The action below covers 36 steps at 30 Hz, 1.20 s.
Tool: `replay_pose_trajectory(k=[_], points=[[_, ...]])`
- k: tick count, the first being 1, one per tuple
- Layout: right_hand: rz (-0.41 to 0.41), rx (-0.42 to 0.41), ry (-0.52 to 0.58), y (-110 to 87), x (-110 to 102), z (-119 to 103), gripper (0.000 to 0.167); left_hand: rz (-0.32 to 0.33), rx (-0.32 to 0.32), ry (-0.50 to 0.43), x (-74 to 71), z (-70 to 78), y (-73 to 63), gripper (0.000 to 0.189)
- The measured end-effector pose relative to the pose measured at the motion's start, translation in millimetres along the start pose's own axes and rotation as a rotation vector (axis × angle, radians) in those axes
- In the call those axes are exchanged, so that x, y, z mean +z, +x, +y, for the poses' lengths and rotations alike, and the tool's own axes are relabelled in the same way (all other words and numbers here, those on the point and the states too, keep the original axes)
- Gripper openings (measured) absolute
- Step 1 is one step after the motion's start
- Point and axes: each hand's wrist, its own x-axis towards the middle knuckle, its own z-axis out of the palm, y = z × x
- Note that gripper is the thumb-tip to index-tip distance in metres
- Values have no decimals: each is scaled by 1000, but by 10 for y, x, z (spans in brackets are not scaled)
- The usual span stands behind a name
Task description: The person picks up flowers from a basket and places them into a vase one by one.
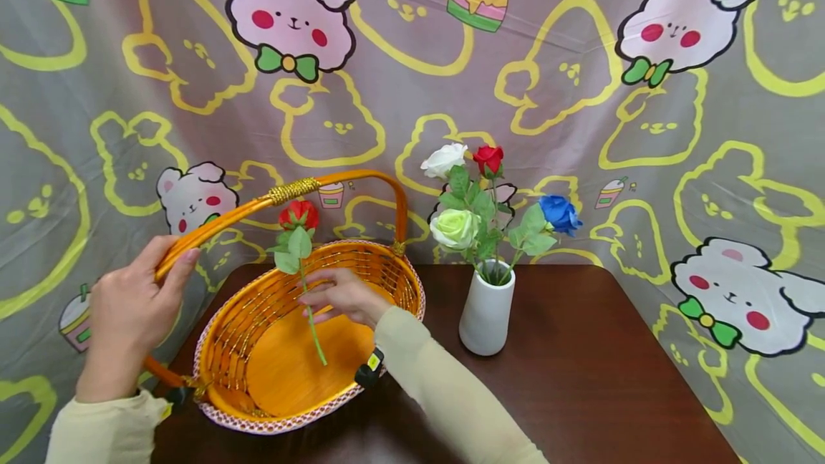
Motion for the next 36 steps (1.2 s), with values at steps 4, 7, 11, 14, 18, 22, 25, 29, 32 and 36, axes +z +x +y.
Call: replay_pose_trajectory(k=[4, 7, 11, 14, 18, 22, 25, 29, 32, 36], points=[[-7, -9, 2, -108, -39, -6, 31, -4, 6, -7, 3, -2, 7, 51], [-16, -17, 11, -182, -62, -1, 30, 3, 16, -13, 4, -10, 11, 51], [-37, -29, 11, -304, -92, 0, 30, 9, 24, -15, 3, -17, 17, 52], [-54, -42, 5, -416, -111, 2, 31, 7, 19, -16, 2, -19, 17, 53], [-64, -66, 6, -563, -131, 23, 31, 8, 12, -17, 1, -20, 10, 52], [-64, -98, 1, -701, -167, 56, 31, 8, 12, -15, 0, -19, 1, 52], [-64, -111, -14, -817, -217, 77, 31, 9, 12, -14, 0, -15, 0, 52], [-46, -107, -27, -987, -299, 109, 30, 12, 14, -12, 3, -8, 4, 52], [-29, -103, -35, -1100, -364, 140, 30, 11, 15, -14, 6, -9, 7, 52], [-25, -110, -54, -1229, -434, 188, 29, 8, 6, -15, 7, -6, 6, 52]])
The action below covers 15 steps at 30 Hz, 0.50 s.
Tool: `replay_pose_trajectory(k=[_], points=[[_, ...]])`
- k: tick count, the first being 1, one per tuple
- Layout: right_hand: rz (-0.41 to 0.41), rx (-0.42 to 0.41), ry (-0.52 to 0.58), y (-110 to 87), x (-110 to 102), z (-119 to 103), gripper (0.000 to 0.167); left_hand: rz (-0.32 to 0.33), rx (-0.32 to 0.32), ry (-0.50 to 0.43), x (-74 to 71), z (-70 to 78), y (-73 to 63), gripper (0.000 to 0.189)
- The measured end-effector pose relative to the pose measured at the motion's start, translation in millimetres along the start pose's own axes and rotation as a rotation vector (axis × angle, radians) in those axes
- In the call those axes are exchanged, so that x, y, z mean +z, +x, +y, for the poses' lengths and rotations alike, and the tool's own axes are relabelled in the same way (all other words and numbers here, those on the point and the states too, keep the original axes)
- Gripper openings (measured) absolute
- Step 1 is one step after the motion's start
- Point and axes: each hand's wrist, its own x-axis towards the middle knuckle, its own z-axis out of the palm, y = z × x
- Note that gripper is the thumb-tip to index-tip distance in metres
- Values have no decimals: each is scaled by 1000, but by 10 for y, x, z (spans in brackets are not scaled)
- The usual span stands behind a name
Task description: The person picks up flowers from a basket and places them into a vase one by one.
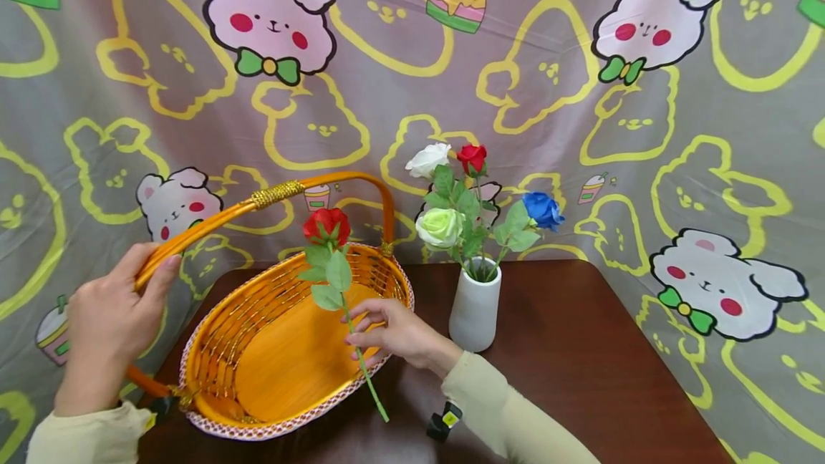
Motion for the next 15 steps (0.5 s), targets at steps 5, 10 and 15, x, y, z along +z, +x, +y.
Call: replay_pose_trajectory(k=[5, 10, 15], points=[[-8, -18, -60, -154, -32, 78, 26, -9, -14, 8, -3, 15, 3, 53], [-15, -47, -112, -266, -44, 145, 22, -7, -18, 6, -14, 17, 0, 53], [18, -103, -173, -355, -82, 196, 19, -15, -16, 4, -21, 13, 1, 53]])
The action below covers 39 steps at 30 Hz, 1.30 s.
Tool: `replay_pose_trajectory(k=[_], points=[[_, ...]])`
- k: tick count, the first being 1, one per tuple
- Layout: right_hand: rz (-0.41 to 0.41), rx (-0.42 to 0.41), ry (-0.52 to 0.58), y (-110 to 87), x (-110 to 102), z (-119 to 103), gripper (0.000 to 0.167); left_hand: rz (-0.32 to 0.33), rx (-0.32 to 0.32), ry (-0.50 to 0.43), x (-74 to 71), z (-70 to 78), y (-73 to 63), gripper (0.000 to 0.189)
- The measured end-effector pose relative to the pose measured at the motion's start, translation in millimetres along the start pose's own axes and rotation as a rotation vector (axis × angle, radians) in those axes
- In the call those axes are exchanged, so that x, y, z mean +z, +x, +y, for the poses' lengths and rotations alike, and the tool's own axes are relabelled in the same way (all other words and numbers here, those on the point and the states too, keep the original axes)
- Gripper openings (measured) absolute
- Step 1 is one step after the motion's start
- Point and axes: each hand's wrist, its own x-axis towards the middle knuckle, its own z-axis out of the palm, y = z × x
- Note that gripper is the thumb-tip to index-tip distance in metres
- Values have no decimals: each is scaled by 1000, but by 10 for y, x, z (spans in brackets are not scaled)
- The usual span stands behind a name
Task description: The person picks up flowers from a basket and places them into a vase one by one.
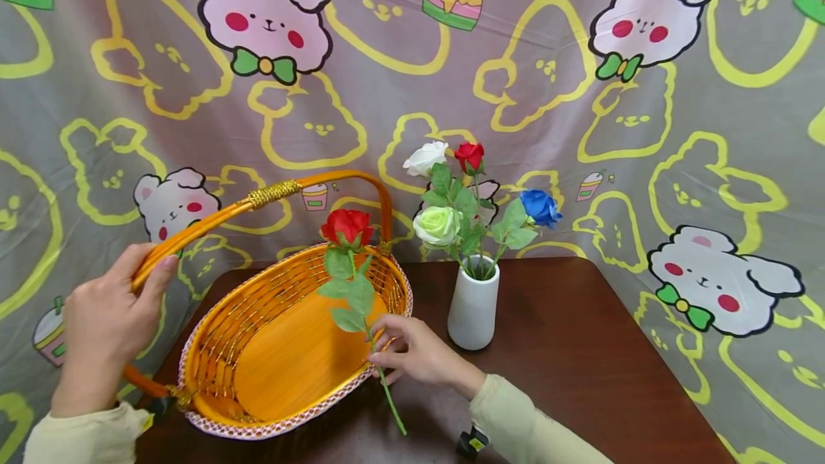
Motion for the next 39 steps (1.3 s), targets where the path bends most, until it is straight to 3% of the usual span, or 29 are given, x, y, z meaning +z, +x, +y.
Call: replay_pose_trajectory(k=[4, 16, 23, 39], points=[[32, -61, -39, -65, -40, 13, 18, -6, 3, -2, 1, -4, 0, 53], [202, -319, -11, -178, -202, -4, 25, -8, -18, 26, 4, 8, 4, 57], [339, -395, 61, -230, -272, -7, 26, -5, -10, 19, 13, -1, 15, 56], [566, -604, 80, -326, -480, -86, 26, -1, 2, 1, 13, -18, 28, 54]])
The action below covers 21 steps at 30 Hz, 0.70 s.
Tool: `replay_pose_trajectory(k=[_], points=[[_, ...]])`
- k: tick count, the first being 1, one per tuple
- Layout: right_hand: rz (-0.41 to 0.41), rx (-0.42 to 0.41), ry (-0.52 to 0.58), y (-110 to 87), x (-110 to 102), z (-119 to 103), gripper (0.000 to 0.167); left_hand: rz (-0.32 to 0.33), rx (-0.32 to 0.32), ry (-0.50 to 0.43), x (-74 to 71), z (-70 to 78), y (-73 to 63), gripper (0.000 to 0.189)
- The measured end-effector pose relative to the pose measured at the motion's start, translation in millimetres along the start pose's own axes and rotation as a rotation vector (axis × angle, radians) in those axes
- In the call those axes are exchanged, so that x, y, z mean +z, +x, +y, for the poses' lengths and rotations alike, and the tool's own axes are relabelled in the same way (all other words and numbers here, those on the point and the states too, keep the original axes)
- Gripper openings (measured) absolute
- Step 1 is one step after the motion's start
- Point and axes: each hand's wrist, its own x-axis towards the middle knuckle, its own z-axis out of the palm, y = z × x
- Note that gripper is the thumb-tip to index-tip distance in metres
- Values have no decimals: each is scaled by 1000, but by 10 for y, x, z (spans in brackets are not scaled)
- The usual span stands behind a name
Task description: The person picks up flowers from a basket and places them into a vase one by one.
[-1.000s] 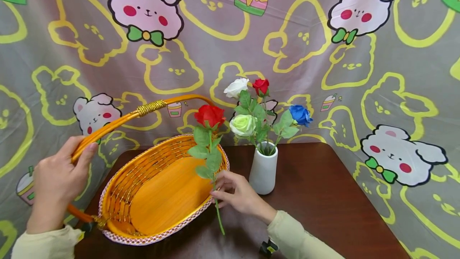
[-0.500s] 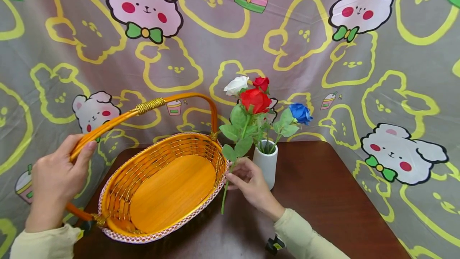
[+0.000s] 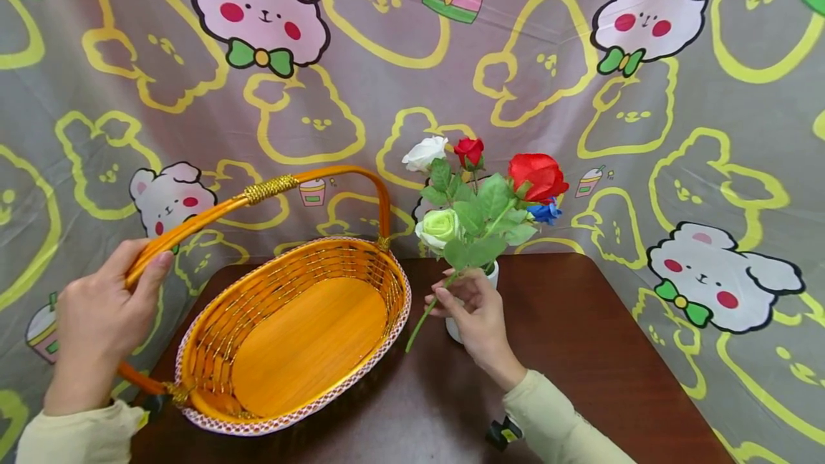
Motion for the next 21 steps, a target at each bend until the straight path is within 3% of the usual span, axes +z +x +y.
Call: replay_pose_trajectory(k=[8, 13, 21], points=[[109, 1, -28, 36, -151, -11, 23, -2, -1, 3, 5, 4, -4, 55], [221, 2, -2, 81, -241, -47, 27, 1, 3, 7, 7, -1, -7, 56], [348, -49, 20, 185, -370, -104, 29, 7, 6, 8, 4, 2, 0, 56]])
